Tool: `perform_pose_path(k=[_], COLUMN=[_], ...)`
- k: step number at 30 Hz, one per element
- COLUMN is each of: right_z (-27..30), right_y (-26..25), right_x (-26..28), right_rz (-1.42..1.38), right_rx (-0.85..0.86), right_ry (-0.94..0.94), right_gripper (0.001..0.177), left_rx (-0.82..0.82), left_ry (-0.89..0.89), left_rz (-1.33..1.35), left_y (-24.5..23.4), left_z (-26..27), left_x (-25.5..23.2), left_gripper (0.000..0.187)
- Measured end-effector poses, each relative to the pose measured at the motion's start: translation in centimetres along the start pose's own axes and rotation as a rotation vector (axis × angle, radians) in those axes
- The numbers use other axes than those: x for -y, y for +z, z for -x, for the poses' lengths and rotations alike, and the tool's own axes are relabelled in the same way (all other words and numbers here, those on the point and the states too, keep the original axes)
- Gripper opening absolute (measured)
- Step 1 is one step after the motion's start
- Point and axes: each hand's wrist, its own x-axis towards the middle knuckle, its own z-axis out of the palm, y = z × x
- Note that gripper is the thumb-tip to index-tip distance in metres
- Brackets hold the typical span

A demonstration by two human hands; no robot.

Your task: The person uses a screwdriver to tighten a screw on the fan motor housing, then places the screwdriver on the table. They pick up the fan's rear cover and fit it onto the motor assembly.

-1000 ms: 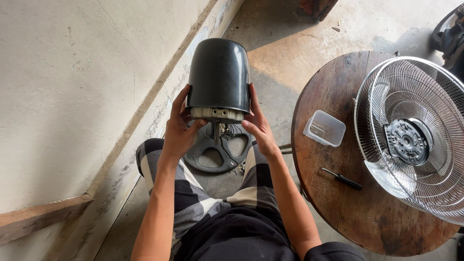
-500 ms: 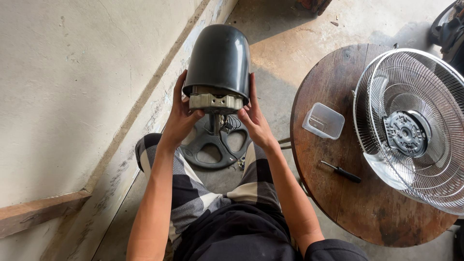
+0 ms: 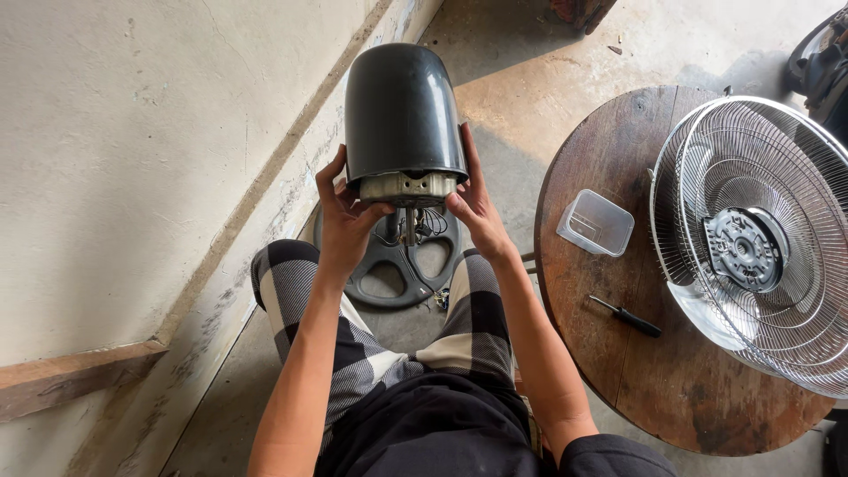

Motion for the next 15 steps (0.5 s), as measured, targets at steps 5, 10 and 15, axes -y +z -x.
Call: perform_pose_path(k=[5, 10, 15], right_z=[0.6, 1.2, 1.5], right_y=[0.3, 1.4, 2.2], right_x=[-0.4, -0.1, -0.2], right_rz=[0.06, 0.029, 0.017], right_rx=[-0.014, -0.016, -0.095], right_ry=[-0.016, 0.018, 0.025], right_gripper=[0.11, 0.11, 0.106], left_rx=[0.013, 0.049, 0.053], left_ry=[-0.005, -0.05, -0.215], left_rz=[0.063, 0.048, -0.054], left_y=[-0.1, -1.0, -1.7], left_z=[0.4, 0.0, -0.3], left_x=[1.2, 1.4, -0.2], left_gripper=[0.098, 0.091, 0.094])
